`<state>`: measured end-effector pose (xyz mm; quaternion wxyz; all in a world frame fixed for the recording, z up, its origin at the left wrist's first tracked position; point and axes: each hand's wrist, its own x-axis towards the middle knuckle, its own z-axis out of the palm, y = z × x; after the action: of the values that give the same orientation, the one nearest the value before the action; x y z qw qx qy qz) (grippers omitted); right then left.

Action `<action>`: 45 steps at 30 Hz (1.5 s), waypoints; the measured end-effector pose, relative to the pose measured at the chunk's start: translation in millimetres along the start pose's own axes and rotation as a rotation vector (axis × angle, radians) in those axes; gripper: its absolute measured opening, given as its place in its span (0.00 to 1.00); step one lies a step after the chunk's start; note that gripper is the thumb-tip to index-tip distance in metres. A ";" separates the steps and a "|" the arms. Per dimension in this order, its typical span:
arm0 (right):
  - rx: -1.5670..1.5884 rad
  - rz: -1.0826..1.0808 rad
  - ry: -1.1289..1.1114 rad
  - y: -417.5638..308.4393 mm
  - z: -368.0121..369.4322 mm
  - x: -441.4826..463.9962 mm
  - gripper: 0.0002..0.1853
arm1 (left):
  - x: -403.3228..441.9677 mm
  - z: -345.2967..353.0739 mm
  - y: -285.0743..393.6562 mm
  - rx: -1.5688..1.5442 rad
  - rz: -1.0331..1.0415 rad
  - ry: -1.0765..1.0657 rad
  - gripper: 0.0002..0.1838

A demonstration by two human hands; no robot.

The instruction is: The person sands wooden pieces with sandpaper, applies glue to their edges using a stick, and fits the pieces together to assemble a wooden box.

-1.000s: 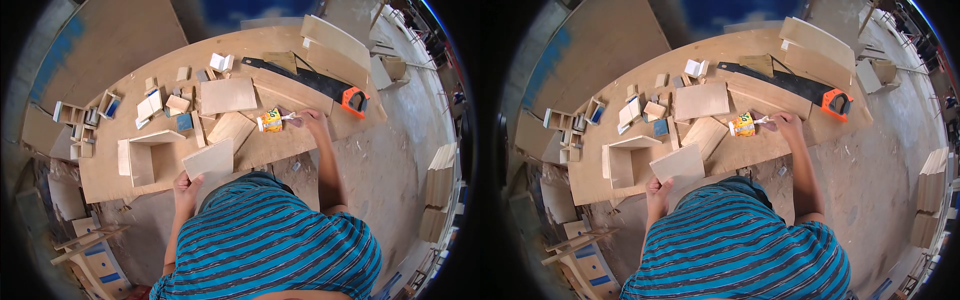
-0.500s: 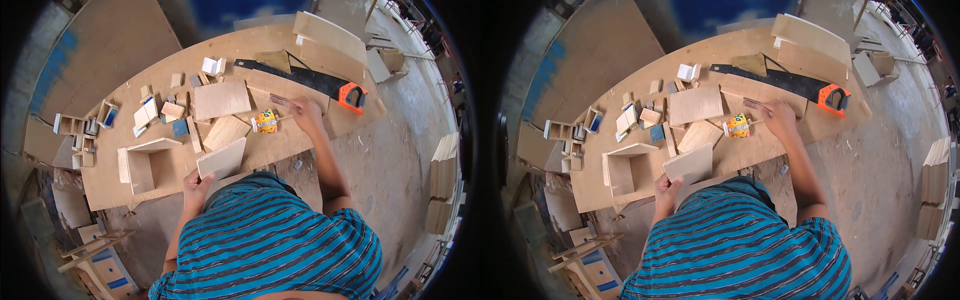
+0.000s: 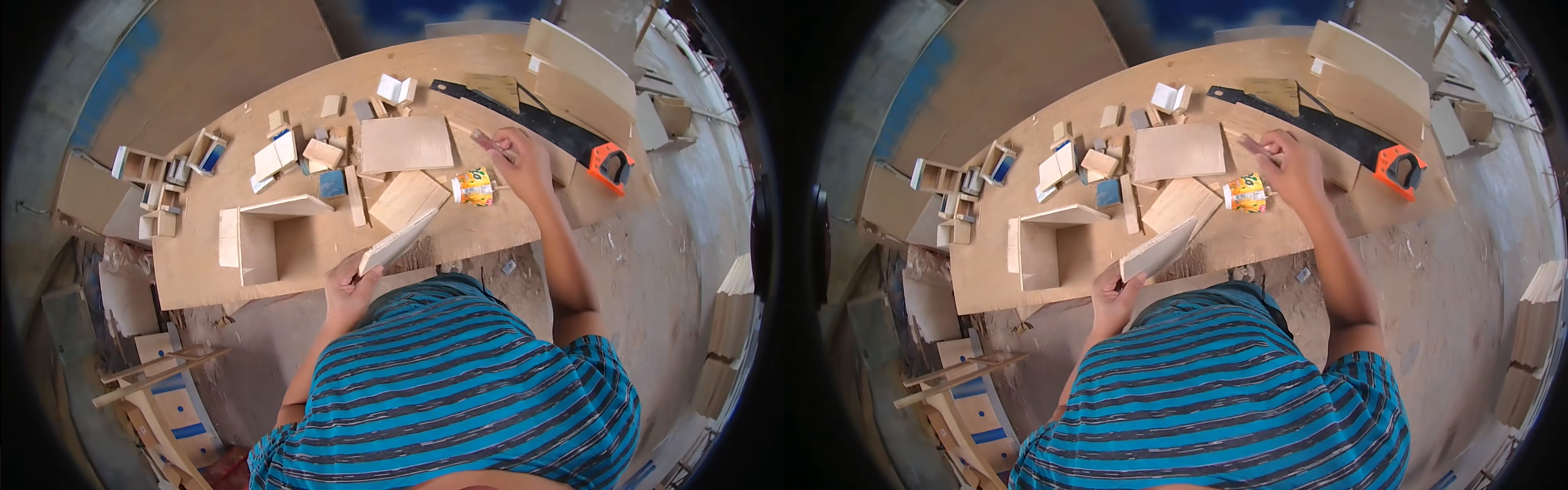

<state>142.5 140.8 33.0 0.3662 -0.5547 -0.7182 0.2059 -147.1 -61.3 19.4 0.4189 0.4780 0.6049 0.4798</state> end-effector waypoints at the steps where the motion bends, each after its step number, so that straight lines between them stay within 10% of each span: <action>1: 0.188 0.008 -0.079 -25.0 -3.1 -11.1 0.10 | 0.0 1.1 2.8 0.074 0.050 -0.003 0.13; 23: 0.247 -0.307 -0.107 -109.4 28.8 -103.8 0.11 | 12.1 29.0 47.1 0.667 0.261 -0.346 0.34; 26: 0.446 -0.313 -0.147 -132.4 23.7 -118.6 0.10 | 12.6 23.1 25.4 0.603 0.579 -0.277 0.35; 30: 0.329 -0.262 -0.051 -104.9 34.7 -91.4 0.12 | 9.7 29.7 50.3 0.611 0.236 -0.332 0.26; 33: 0.345 -0.318 -0.271 -130.4 17.0 -110.2 0.10 | 12.8 22.3 34.1 0.585 0.538 -0.321 0.36; 45: 0.359 -0.365 -0.113 -107.3 49.1 -84.7 0.09 | 10.8 26.4 33.1 0.569 0.372 -0.265 0.35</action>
<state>46.0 33.8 51.3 0.4490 -0.3297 -0.7778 0.2912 -117.8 -43.1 46.4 0.2493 0.7355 0.5572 0.2940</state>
